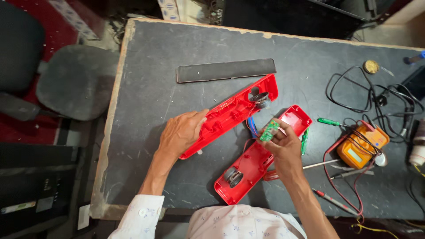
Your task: The person opens a red portable speaker by prying the casing apart, then removes the battery and circuit board. The person handles the internal components and places them on the workbench.
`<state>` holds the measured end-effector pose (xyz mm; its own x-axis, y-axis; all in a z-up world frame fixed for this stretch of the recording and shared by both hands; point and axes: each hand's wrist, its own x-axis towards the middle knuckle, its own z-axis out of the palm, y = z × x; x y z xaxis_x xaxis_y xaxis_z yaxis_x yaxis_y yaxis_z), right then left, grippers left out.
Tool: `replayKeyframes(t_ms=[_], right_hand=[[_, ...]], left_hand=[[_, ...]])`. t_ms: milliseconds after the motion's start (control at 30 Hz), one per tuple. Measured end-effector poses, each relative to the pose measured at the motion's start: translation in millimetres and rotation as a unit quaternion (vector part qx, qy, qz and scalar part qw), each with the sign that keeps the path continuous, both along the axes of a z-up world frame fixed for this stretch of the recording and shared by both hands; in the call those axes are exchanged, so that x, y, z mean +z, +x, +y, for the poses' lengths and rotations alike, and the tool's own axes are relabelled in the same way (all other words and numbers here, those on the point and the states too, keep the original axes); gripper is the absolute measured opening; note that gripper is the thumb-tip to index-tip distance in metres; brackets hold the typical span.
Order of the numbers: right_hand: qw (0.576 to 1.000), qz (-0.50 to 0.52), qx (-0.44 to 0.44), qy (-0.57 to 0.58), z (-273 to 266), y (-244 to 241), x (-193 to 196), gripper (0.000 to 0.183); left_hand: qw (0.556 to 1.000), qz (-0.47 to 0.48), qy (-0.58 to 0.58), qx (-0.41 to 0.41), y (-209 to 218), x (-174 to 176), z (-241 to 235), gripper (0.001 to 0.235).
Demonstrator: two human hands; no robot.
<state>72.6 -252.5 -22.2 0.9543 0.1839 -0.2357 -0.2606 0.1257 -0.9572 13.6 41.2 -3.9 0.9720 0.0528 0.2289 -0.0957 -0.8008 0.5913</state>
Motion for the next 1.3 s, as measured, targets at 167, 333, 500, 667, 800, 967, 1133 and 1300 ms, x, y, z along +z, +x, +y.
replayKeyframes(t_ms=[167, 333, 500, 667, 800, 967, 1133, 1300], right_hand=[[0.995, -0.048, 0.025, -0.082, -14.7, 1.5, 2.9, 0.062], [0.938, -0.121, 0.045, -0.323, -15.7, 6.7, 6.3, 0.045], [0.929, -0.146, 0.061, -0.335, -19.3, 18.3, -1.1, 0.025], [0.966, -0.179, -0.017, -0.185, -50.0, 31.6, -6.2, 0.019], [0.932, -0.16, -0.019, -0.325, -68.0, 26.1, 3.9, 0.015], [0.85, -0.297, 0.02, -0.434, -67.0, 6.0, 14.0, 0.016], [0.818, -0.286, 0.036, -0.498, -66.1, -0.6, 21.5, 0.017], [0.783, -0.323, 0.07, -0.528, -65.8, -1.3, 28.6, 0.014]], left_hand=[[1.0, -0.005, 0.009, 0.007, -3.0, 12.1, 11.8, 0.031], [0.999, -0.013, 0.016, 0.048, -5.2, 33.1, 28.5, 0.03], [0.997, 0.004, 0.028, 0.078, -15.6, 49.3, 43.7, 0.03], [0.994, 0.028, 0.041, 0.099, -34.1, 45.6, 47.3, 0.03], [0.991, 0.053, 0.044, 0.118, -44.5, 42.3, 44.2, 0.032], [0.992, 0.047, 0.018, 0.112, -50.5, 36.3, 41.9, 0.032], [0.994, 0.026, 0.064, 0.082, -47.4, 24.0, 38.1, 0.035], [0.997, 0.009, 0.067, 0.045, -38.2, 12.6, 17.7, 0.036]])
